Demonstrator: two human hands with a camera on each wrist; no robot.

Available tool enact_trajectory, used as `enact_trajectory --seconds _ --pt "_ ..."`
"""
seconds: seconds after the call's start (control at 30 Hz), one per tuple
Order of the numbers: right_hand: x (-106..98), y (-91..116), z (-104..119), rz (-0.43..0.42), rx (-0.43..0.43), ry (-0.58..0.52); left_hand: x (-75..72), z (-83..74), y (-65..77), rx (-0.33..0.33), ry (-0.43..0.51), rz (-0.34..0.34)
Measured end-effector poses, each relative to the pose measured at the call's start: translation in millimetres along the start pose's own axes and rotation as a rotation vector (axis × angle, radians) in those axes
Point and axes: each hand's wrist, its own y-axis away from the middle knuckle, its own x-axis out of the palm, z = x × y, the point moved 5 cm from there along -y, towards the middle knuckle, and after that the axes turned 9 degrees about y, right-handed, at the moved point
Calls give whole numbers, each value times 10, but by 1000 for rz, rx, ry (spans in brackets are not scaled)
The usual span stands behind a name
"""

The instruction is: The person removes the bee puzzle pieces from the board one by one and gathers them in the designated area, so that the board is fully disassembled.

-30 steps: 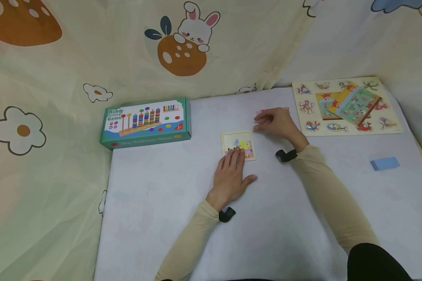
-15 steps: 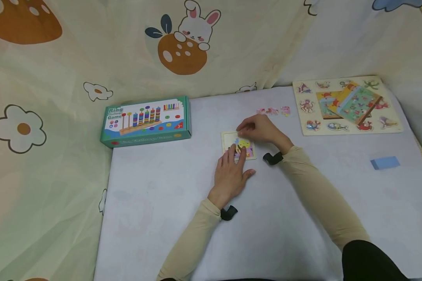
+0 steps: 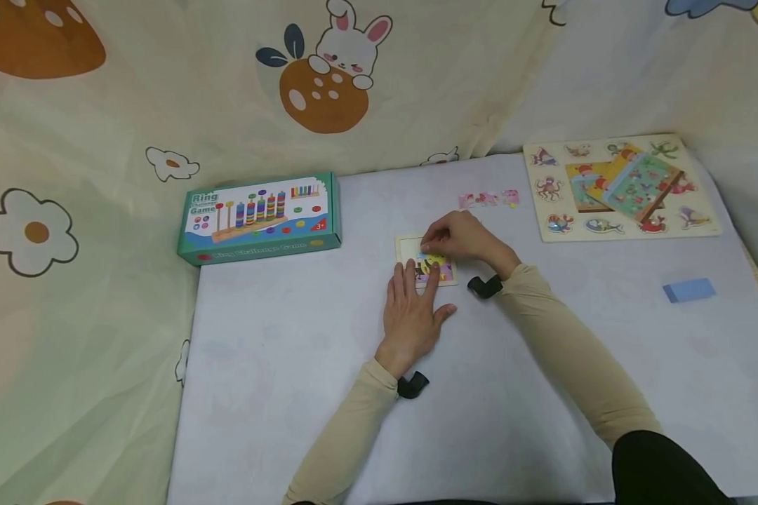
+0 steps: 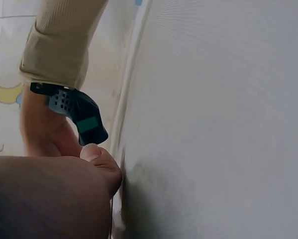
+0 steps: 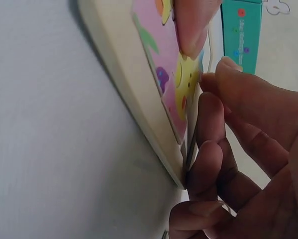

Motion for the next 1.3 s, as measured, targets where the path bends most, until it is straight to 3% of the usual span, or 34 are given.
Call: enact_trajectory --seconds 0.93,1.3 --pt "38 -28 53 38 41 -33 -14 -1 -14 1 -87 -21" --pt "34 -31 94 75 40 -19 -17 16 -33 -12 -73 21"
